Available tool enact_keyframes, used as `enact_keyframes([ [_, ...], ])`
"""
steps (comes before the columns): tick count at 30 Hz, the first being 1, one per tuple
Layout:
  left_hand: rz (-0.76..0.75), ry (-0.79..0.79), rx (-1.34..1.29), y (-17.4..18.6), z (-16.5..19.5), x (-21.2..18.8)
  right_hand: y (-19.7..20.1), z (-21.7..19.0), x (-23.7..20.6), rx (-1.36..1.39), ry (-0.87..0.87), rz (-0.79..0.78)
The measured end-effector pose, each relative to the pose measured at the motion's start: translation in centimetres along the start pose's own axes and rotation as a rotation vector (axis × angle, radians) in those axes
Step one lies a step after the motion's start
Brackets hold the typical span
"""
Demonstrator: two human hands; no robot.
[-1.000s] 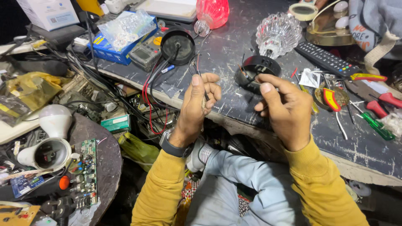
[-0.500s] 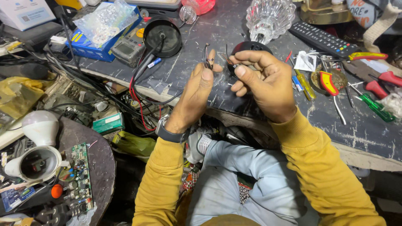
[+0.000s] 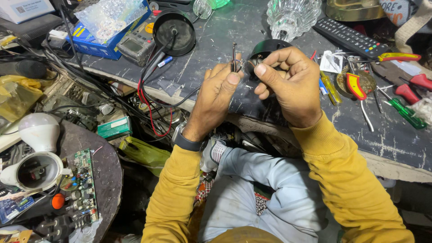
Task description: The person sits at a cluttered repair bench, opens the battery compartment of a TV remote control, inserts batteries, and presses its buttons to test it, repeating this with another remote. They then strip and twist the wires of a lamp holder, preparing it for reassembly.
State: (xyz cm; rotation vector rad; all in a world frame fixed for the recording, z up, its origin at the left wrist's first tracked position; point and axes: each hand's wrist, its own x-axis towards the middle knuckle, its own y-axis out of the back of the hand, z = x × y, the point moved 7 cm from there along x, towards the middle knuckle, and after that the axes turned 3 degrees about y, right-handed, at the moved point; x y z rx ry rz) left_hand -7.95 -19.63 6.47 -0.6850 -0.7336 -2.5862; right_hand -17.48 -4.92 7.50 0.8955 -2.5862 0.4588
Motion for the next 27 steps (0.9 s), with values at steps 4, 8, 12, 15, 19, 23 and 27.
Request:
enact_keyframes([
  [4, 0.007, -0.032, -0.021, 0.02, 0.14, 0.12, 0.06, -0.1, -0.07, -0.014, 0.001, -0.003],
  [8, -0.006, -0.037, -0.02, 0.21, 0.32, -0.05, -0.05, -0.13, -0.16, -0.031, -0.004, -0.006],
  [12, -0.031, -0.026, -0.022, 0.3, 0.5, -0.34, -0.22, -0.02, -0.14, -0.048, -0.012, 0.001],
  [15, -0.049, -0.048, -0.021, 0.23, 0.66, -0.37, -0.16, -0.04, -0.08, -0.065, -0.007, 0.007],
  [19, -0.059, -0.055, -0.01, 0.3, 0.42, -0.27, -0.08, -0.01, -0.11, -0.046, -0.002, 0.0],
  [23, -0.057, -0.044, -0.006, 0.59, 0.12, -0.27, -0.09, 0.14, -0.15, -0.041, 0.002, -0.004],
  [27, -0.061, -0.039, 0.001, 0.67, 0.14, -0.29, -0.2, 0.09, -0.04, -0.044, 0.019, -0.006],
])
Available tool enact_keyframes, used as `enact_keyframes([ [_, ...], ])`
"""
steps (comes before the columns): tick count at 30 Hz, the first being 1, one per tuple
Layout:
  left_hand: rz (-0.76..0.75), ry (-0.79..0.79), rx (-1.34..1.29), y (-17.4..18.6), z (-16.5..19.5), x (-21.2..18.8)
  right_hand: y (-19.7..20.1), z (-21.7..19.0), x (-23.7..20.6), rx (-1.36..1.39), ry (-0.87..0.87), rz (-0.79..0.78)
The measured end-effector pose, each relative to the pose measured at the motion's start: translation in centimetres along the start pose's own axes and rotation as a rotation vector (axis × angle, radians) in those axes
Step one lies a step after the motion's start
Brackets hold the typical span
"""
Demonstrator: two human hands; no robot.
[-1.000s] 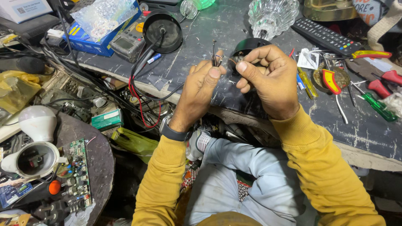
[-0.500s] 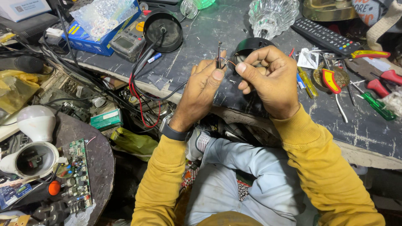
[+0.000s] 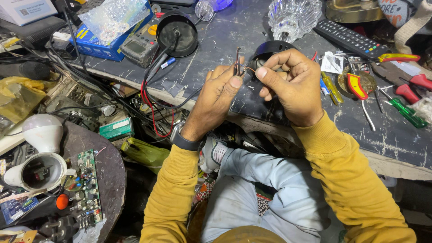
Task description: The person sits at a cluttered repair bench, opens the battery compartment of a TV remote control, inserts batteries, and presses its buttons to test it, repeating this with another remote. They then strip and twist the wires of a lamp holder, preparing it for reassembly.
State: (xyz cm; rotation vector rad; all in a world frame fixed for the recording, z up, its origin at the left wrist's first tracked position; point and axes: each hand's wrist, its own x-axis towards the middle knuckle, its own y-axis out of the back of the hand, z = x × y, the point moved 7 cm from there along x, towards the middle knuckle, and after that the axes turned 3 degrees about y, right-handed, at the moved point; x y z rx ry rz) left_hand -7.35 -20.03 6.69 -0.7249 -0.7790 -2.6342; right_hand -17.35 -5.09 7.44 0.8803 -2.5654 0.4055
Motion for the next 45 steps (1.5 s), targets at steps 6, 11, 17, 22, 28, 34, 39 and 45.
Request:
enact_keyframes([
  [6, -0.011, 0.008, 0.013, -0.1, 0.1, 0.0, -0.1, -0.4, 0.1, -0.006, 0.006, 0.015],
  [11, -0.022, -0.011, 0.014, 0.0, 0.2, -0.2, -0.3, -0.6, -0.1, -0.094, -0.019, 0.022],
  [17, -0.081, -0.01, 0.076, -0.5, 0.0, -0.3, -0.3, -0.3, -0.1, -0.06, -0.093, 0.029],
  [22, -0.111, -0.015, 0.072, -0.6, -0.1, -0.4, -0.4, -0.6, -0.3, -0.078, -0.05, -0.01],
  [28, -0.135, -0.027, 0.084, -0.7, -0.1, -0.3, -0.4, -0.5, -0.3, -0.098, -0.04, -0.025],
  [34, -0.147, -0.027, 0.106, -0.9, 0.3, -0.4, -0.5, -0.3, -0.3, -0.071, -0.034, -0.048],
  [39, -0.146, 0.006, 0.096, -1.0, 0.3, -0.3, -0.4, -0.1, -0.3, -0.05, -0.04, -0.057],
  [45, -0.15, -0.015, 0.092, -0.9, 0.6, -0.4, -0.6, -0.3, -0.3, -0.05, -0.028, -0.076],
])
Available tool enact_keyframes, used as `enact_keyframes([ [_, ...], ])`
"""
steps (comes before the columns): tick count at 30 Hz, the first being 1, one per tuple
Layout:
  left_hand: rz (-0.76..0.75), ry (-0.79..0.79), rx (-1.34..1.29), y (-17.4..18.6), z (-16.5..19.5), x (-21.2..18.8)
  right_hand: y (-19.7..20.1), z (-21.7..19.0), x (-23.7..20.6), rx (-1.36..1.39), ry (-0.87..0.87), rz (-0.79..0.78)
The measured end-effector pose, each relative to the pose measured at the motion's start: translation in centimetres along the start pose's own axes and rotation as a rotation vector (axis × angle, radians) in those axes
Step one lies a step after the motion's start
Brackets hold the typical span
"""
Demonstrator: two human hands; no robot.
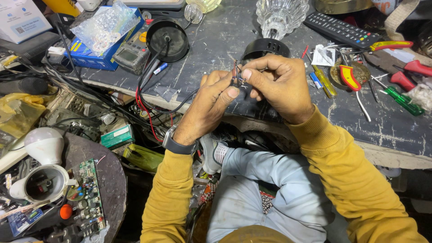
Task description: The person sits at a cluttered repair bench, opens the battery compartment of a TV remote control, inserts batteries, and presses its buttons to test it, repeating this with another remote. They then strip and twist the wires of a lamp holder, preparing it for reassembly.
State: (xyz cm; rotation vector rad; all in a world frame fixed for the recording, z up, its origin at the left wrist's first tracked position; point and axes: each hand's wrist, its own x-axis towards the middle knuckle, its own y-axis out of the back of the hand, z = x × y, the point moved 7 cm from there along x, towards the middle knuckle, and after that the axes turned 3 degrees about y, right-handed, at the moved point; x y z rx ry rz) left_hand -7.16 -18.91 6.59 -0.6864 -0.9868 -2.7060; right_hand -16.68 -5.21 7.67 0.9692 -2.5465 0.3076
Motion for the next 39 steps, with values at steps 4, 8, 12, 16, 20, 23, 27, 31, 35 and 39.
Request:
enact_keyframes([
  [4, -0.012, -0.021, 0.003, 0.1, 0.2, -0.1, 0.0, -0.1, -0.1, 0.009, -0.01, 0.005],
  [8, -0.037, -0.041, -0.013, 0.1, 0.3, -0.4, 0.2, -0.2, -0.3, -0.031, 0.007, -0.002],
  [12, -0.07, -0.016, -0.014, 0.3, 0.2, -0.4, 0.4, -0.1, -0.4, -0.035, 0.005, 0.005],
  [16, -0.079, -0.058, 0.019, 0.7, 0.8, -0.3, 0.4, 0.0, -0.3, -0.055, 0.006, 0.01],
  [20, -0.103, -0.005, 0.051, 1.1, 0.8, -0.4, 0.4, 0.0, -0.3, -0.039, 0.004, 0.018],
  [23, -0.093, -0.03, 0.056, 1.5, 1.3, -0.6, 0.5, 0.1, -0.3, -0.03, 0.002, 0.022],
  [27, -0.135, -0.011, 0.097, 1.7, 1.4, -0.8, 0.4, 0.1, -0.3, -0.026, 0.004, 0.012],
  [31, -0.157, -0.026, 0.13, 2.4, 1.8, -0.8, 0.5, 0.1, -0.3, -0.038, 0.005, 0.015],
  [35, -0.152, -0.043, 0.14, 3.3, 2.3, -1.0, 0.5, 0.1, -0.3, -0.043, 0.009, 0.023],
  [39, -0.092, -0.014, 0.184, 3.7, 2.2, -1.1, 0.5, 0.1, -0.4, -0.032, 0.018, 0.026],
])
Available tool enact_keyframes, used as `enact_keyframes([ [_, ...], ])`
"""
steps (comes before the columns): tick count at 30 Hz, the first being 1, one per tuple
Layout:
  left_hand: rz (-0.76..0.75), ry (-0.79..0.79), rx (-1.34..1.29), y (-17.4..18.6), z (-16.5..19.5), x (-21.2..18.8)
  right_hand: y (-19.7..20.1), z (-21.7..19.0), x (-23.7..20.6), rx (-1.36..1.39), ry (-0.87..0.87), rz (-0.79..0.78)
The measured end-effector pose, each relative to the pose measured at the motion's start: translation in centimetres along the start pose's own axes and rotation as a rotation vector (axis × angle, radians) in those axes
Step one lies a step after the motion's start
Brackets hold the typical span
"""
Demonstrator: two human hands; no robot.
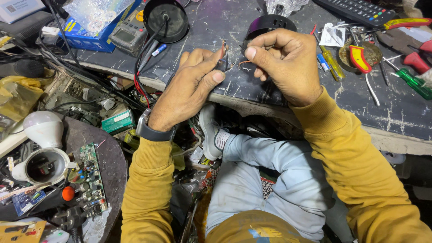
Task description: The person sits at a cluttered repair bench, opens the battery compartment of a TV remote control, inserts batteries, and presses its buttons to test it, repeating this with another remote. They then strip and twist the wires of a lamp holder, preparing it for reassembly.
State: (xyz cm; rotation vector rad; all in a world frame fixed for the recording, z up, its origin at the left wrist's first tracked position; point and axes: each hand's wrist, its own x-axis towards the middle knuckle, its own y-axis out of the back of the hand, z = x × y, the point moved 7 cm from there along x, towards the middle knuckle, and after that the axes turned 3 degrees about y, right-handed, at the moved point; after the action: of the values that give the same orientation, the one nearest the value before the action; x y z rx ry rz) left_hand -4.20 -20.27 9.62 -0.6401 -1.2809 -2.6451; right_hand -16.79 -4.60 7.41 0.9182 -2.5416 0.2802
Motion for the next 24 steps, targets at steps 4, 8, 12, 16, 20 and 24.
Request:
enact_keyframes([
  [4, 0.028, -0.003, 0.013, -0.34, 0.05, 0.19, 0.0, 0.03, 0.04, -0.002, 0.0, -0.005],
  [8, 0.022, 0.007, 0.038, -0.65, 0.02, 0.38, 0.05, 0.04, 0.0, 0.011, -0.002, -0.004],
  [12, 0.029, 0.005, 0.032, -0.58, 0.16, 0.36, -0.02, 0.02, -0.05, -0.024, 0.005, -0.005],
  [16, 0.02, -0.004, 0.022, -0.64, 0.35, 0.32, -0.13, 0.06, 0.01, -0.018, 0.008, -0.011],
  [20, 0.01, -0.011, 0.013, -0.75, 0.48, 0.26, -0.01, 0.19, -0.04, -0.021, -0.001, -0.002],
  [24, 0.011, -0.011, 0.026, -0.8, 0.56, 0.27, -0.08, 0.2, -0.12, -0.026, 0.01, -0.004],
])
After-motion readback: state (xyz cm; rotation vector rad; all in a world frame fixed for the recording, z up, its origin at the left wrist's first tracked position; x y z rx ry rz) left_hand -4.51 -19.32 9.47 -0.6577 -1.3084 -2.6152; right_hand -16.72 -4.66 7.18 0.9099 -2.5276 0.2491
